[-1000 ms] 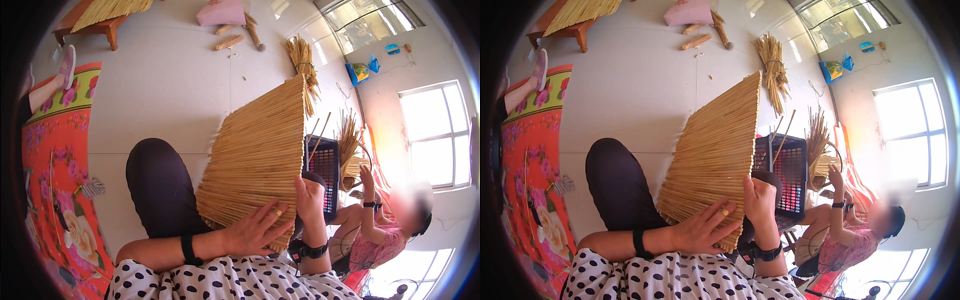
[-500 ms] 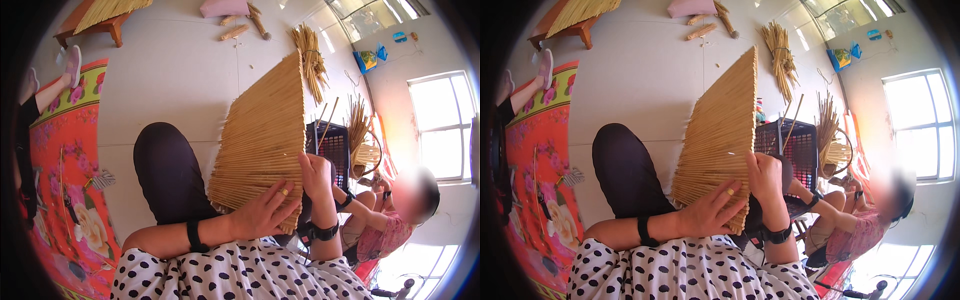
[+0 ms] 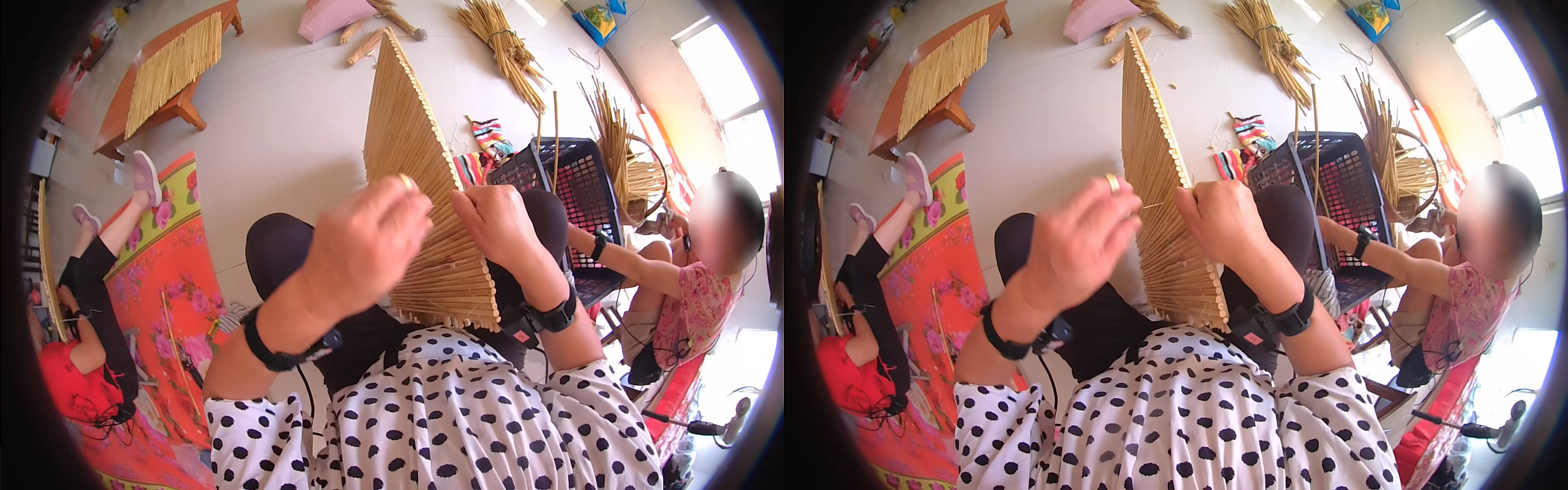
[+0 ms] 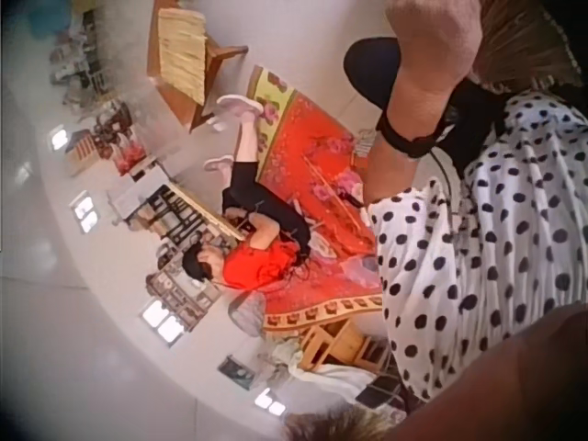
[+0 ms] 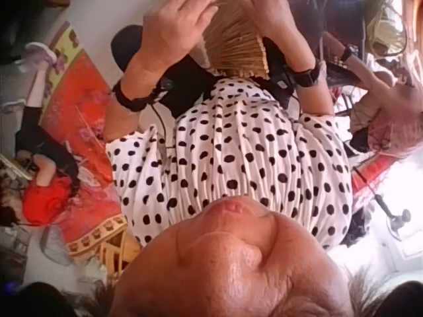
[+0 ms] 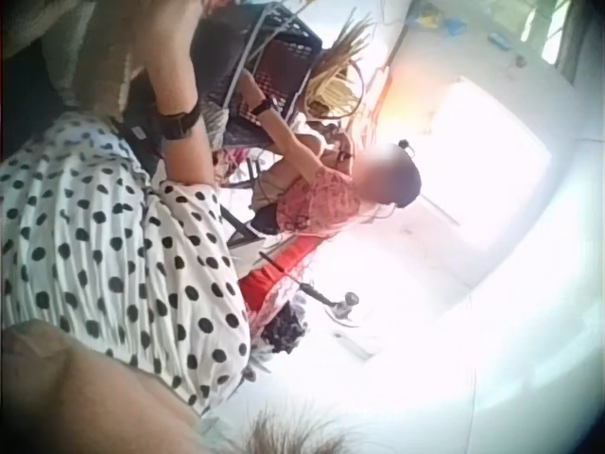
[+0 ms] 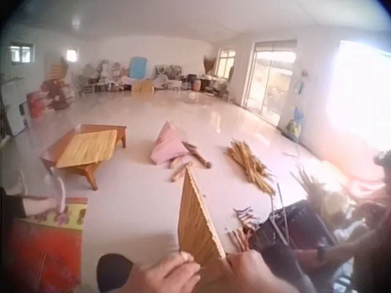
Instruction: The person sits on the floor and weaves a mat using thin wooden sticks and a needle with thread. They repeatedly pass the needle through the sticks to bind them together, occasionally lifting and rotating the mat to continue the weaving process.
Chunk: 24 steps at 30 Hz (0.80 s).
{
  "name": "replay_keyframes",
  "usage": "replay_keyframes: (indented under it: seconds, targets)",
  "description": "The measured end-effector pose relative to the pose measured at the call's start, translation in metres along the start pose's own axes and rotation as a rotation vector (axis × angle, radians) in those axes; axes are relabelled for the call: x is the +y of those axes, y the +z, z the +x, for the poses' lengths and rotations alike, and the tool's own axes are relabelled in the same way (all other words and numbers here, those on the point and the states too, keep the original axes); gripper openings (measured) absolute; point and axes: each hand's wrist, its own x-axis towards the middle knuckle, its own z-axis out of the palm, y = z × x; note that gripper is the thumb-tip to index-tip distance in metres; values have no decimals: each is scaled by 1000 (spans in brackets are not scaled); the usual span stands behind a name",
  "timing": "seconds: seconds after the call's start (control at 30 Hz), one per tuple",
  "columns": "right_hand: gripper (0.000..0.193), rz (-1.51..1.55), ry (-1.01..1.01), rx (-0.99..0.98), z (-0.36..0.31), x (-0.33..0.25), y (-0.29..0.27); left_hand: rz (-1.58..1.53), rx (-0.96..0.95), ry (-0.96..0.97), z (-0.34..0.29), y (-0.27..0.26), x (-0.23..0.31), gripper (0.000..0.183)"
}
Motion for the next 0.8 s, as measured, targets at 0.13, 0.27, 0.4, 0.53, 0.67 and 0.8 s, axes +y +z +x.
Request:
replay_keyframes:
  seconds: [0.13,0.27,0.4,0.53,0.67,0.8]
  targets:
    - [46,78,-12,-43,9,1,3,32,-265,9,30,-4,-30,10]
    - [48,183,39,-75,7,2,3,52,-463,92,46,11,-35,10]
    - [49,277,72,-119,1,6,-2,109,-577,154,56,21,-33,14]
    - [41,413,79,-97,-6,9,2,188,-744,201,70,20,-28,11]
    - [41,420,93,-57,-8,5,0,242,-836,217,73,22,-25,12]
    - [40,337,63,-17,-9,4,7,168,-905,217,72,26,-29,14]
